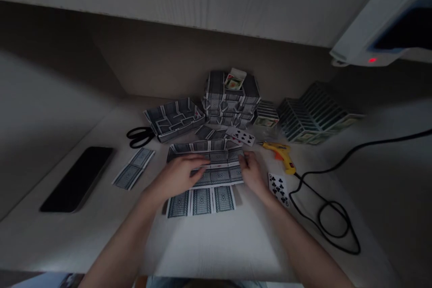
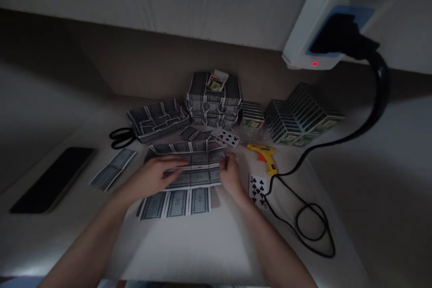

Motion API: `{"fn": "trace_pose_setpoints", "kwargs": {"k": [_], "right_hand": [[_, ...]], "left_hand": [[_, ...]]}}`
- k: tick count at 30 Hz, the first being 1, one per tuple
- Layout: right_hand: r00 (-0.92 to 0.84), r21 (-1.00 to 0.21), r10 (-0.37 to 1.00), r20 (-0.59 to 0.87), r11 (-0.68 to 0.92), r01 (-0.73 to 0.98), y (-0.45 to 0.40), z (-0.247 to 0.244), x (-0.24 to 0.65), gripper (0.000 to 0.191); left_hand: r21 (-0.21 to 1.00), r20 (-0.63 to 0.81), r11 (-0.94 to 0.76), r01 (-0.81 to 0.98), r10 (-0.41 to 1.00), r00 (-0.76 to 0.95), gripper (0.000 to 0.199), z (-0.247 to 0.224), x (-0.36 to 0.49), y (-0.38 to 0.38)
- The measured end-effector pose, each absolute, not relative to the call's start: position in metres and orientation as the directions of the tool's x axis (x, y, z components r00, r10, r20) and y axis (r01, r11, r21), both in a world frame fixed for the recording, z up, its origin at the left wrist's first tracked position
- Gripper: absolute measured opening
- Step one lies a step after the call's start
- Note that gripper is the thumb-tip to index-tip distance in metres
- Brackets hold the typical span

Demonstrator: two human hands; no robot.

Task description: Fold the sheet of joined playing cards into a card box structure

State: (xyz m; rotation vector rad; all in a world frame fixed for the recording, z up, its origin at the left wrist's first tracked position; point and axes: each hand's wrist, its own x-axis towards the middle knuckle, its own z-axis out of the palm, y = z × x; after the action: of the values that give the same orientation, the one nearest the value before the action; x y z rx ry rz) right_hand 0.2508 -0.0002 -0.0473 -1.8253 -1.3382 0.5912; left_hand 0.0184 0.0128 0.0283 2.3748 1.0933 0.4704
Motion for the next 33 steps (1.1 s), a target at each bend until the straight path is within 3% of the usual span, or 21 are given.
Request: {"fn": "trace_pose_setpoints", "kwargs": {"k": [5, 9, 19, 33], "right_hand": [[0.287, -0.721, 0.957, 0.036, -0.174, 0.671, -0.005, -0.041, 0.241, 0.035], [0.288, -0.655, 0.957, 0.023, -0.203, 0.728, -0.006, -0.037, 0.241, 0.031], [0.259, -0.745, 0.964, 0.057, -0.132, 0.654, -0.003, -0.046, 0.252, 0.024], [0.298, -0.772, 0.954, -0.025, -0.208, 0.601, -0.002, -0.039, 0.258, 0.030]], "left_hand": [[0.379, -0.031, -0.655, 0.653, 0.697, 0.717, 0.055, 0.008, 0.030, 0.008], [0.349, -0.075, -0.667, 0.658, 0.681, 0.729, 0.068, 0.002, 0.029, 0.009], [0.420, -0.088, -0.632, 0.652, 0.686, 0.722, 0.058, 0.007, 0.028, 0.012], [0.413, -0.069, -0.639, 0.649, 0.689, 0.722, 0.050, 0.003, 0.026, 0.013]]}}
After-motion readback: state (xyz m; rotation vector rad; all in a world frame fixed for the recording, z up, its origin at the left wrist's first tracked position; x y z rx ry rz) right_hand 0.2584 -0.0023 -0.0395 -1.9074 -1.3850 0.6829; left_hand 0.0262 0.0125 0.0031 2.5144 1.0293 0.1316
